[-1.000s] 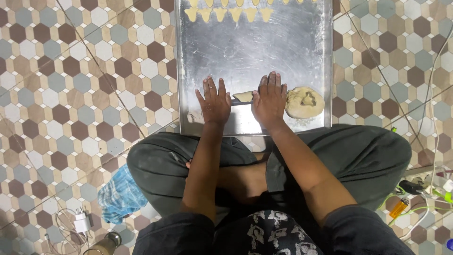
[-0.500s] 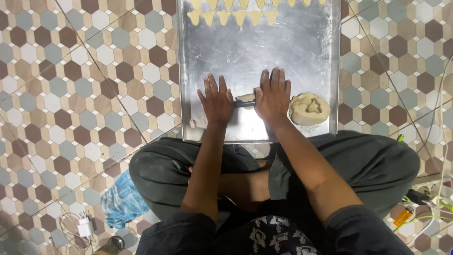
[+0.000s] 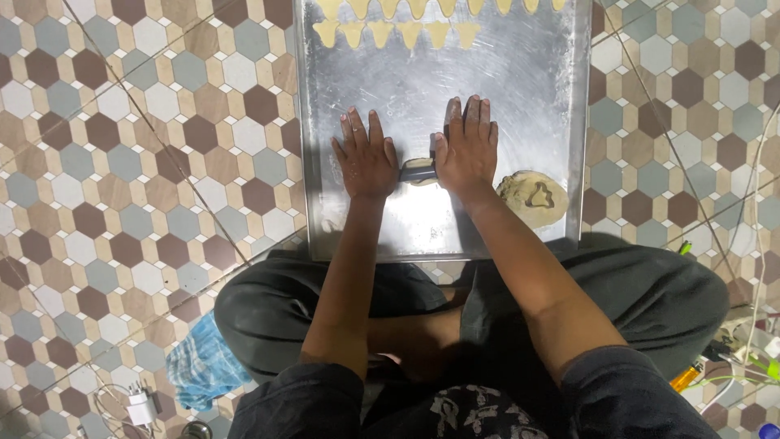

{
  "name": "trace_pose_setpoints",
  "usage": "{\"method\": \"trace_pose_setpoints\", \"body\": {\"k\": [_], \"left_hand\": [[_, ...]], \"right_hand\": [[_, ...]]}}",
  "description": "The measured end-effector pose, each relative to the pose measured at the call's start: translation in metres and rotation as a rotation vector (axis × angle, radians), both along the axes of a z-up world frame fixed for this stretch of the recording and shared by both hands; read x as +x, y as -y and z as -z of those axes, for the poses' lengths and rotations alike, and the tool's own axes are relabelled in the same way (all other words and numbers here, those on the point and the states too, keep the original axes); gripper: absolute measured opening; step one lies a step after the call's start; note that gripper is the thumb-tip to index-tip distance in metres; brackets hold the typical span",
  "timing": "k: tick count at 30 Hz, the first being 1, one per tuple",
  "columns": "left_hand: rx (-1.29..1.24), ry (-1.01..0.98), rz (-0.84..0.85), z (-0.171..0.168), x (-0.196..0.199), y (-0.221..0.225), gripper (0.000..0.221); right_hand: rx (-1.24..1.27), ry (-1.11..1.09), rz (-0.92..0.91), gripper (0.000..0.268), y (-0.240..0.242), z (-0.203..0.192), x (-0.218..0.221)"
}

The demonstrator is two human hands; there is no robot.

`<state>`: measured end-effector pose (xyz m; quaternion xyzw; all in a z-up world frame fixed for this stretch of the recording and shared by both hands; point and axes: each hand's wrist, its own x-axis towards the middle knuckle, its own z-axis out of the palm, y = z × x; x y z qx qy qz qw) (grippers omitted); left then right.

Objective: Rolling out dough and cutting it into shapes using a mold on a baking tray

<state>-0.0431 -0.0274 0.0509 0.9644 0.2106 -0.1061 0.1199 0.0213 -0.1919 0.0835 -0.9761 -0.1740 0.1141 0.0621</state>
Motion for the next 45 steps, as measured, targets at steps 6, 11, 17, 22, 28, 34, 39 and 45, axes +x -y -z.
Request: {"method": "trace_pose_setpoints", "body": {"k": [6, 11, 17, 22, 28, 34, 39, 45], "left_hand": [[-0.011, 0.017, 0.009, 0.001, 0.015, -0.006, 0.06], [0.0, 0.028, 0.019, 0.003, 0.03, -0.012, 0.059], [0.082, 0.282, 0.001, 0.022, 0.041, -0.017, 0.057], [0.109, 0.386, -0.024, 0.026, 0.049, -0.02, 0.054], [0.173, 0.479, -0.021, 0.035, 0.065, -0.028, 0.053], [0.214, 0.513, 0.025, 0.039, 0.06, -0.027, 0.054], [0.162, 0.392, 0.056, 0.039, 0.041, -0.02, 0.065], [0.091, 0.264, 0.064, 0.022, 0.01, -0.006, 0.064]], "right_hand": [[-0.01, -0.065, 0.027, 0.068, -0.011, -0.011, 0.015], [-0.01, -0.058, 0.032, 0.068, -0.019, -0.009, 0.029], [0.086, 0.032, 0.014, 0.069, -0.021, 0.008, 0.042], [0.236, 0.274, -0.047, 0.065, -0.022, 0.019, 0.05], [0.174, 0.22, -0.018, 0.071, -0.031, 0.018, 0.066], [0.123, 0.2, -0.023, 0.072, -0.031, 0.017, 0.065], [0.165, 0.179, -0.01, 0.073, -0.023, 0.019, 0.049], [0.003, -0.052, 0.059, 0.071, -0.011, 0.004, 0.018]]}}
